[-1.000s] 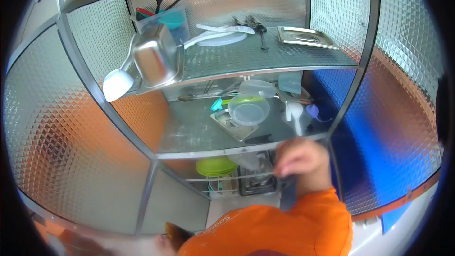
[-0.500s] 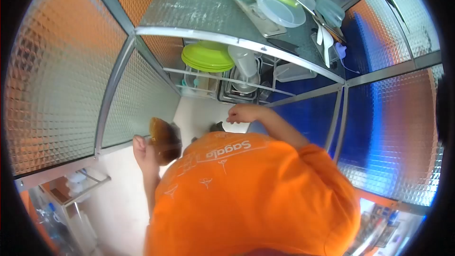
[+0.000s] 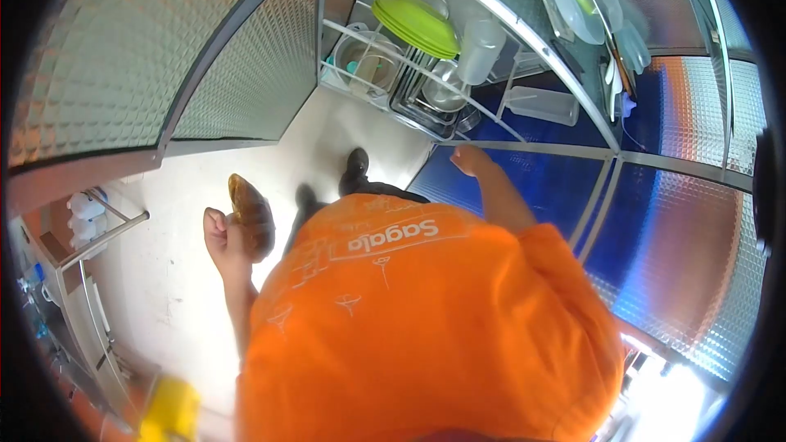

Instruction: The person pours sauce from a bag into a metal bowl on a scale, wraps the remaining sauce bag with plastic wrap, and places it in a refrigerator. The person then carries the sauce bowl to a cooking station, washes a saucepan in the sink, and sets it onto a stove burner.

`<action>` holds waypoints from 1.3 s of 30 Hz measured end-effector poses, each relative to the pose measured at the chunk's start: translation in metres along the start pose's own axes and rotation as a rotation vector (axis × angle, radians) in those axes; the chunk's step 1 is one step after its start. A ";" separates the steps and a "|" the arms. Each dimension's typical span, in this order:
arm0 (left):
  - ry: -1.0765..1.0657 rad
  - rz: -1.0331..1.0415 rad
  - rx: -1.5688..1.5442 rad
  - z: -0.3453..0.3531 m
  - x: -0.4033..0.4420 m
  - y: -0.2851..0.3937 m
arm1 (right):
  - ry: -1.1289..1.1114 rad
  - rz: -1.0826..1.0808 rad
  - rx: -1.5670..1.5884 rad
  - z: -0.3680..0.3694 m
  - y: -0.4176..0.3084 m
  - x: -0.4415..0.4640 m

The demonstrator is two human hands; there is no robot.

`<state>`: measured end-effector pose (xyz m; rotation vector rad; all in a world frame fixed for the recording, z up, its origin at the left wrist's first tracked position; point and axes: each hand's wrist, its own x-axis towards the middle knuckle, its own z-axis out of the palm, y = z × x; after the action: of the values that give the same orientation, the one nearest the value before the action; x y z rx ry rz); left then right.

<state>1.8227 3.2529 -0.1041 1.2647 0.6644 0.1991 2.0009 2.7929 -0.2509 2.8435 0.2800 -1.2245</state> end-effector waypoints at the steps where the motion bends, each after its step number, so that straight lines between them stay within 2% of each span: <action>1: 0.002 0.002 0.004 -0.007 -0.003 0.001 | 0.000 -0.004 0.003 -0.001 -0.017 0.001; 3: 0.030 0.049 -0.015 -0.019 -0.008 0.004 | 0.078 -0.166 0.032 -0.001 -0.055 0.003; 6: 0.024 0.110 -0.002 -0.041 -0.011 -0.001 | 0.071 -0.211 -0.051 -0.006 -0.124 -0.009; 8: 0.017 0.061 -0.004 -0.040 -0.021 0.013 | 0.102 -0.387 -0.059 0.005 -0.155 -0.016; 9: 0.008 0.010 -0.012 -0.039 -0.024 0.019 | 0.069 -0.399 -0.013 0.012 -0.167 -0.019; 12: -0.082 0.074 0.082 -0.051 -0.024 0.005 | 0.066 -0.402 0.254 0.044 -0.160 -0.006; 14: -0.124 0.115 0.221 -0.057 -0.025 -0.002 | 0.121 -0.243 0.286 0.079 -0.126 0.019; 16: -0.125 0.126 0.353 -0.050 -0.023 -0.004 | -0.008 -0.041 0.901 0.149 -0.067 0.088; 18: -0.116 0.099 0.559 -0.039 -0.020 -0.006 | 0.157 0.440 1.526 0.081 -0.072 0.054; 20: -0.081 0.095 0.903 -0.032 -0.011 -0.022 | 0.421 0.494 1.878 0.110 -0.031 0.105; 21: -0.056 0.016 0.960 -0.027 -0.005 -0.035 | 0.459 0.497 1.989 0.142 0.002 0.147; 22: -0.138 -0.023 1.006 -0.029 0.003 -0.053 | 0.501 0.494 2.098 0.160 0.033 0.190; 23: -0.128 -0.146 0.876 -0.035 0.008 -0.080 | 0.577 0.547 2.099 0.160 0.048 0.213; 24: -0.106 -0.142 0.865 -0.022 0.018 -0.093 | 0.649 0.601 2.095 0.157 0.060 0.233; 26: -0.118 -0.121 1.027 0.000 0.032 -0.112 | 0.605 0.870 1.911 0.147 0.082 0.276; 28: -0.079 -0.204 1.081 0.002 0.041 -0.148 | 0.607 0.843 1.974 0.149 0.092 0.299; 30: -0.111 -0.315 0.752 0.016 0.052 -0.163 | 0.620 0.828 2.054 0.140 0.093 0.314; 31: -0.162 -0.314 0.930 0.035 0.060 -0.154 | 0.652 0.795 2.098 0.135 0.094 0.320; 32: -0.159 -0.320 0.935 0.040 0.063 -0.161 | 0.682 0.762 2.142 0.130 0.096 0.327; 33: -0.160 -0.286 0.803 0.041 0.066 -0.170 | 0.764 0.748 2.084 0.124 0.101 0.327; 34: -0.172 -0.260 0.676 0.044 0.067 -0.170 | 0.862 0.731 1.921 0.112 0.104 0.326; 35: -0.203 -0.172 0.787 0.057 0.070 -0.155 | 0.972 0.739 1.611 0.101 0.108 0.319; 36: -0.236 -0.184 0.791 0.063 0.073 -0.144 | 1.032 0.760 1.176 0.088 0.110 0.305; 37: -0.283 -0.149 0.768 0.069 0.073 -0.134 | 1.075 0.761 0.774 0.074 0.111 0.285; 39: -0.368 -0.138 0.752 0.071 0.069 -0.113 | 1.078 0.617 0.231 0.047 0.110 0.239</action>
<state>1.8932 3.1930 -0.2226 1.9009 0.5123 -0.4323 2.1479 2.7165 -0.4611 3.0632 -0.7152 0.4381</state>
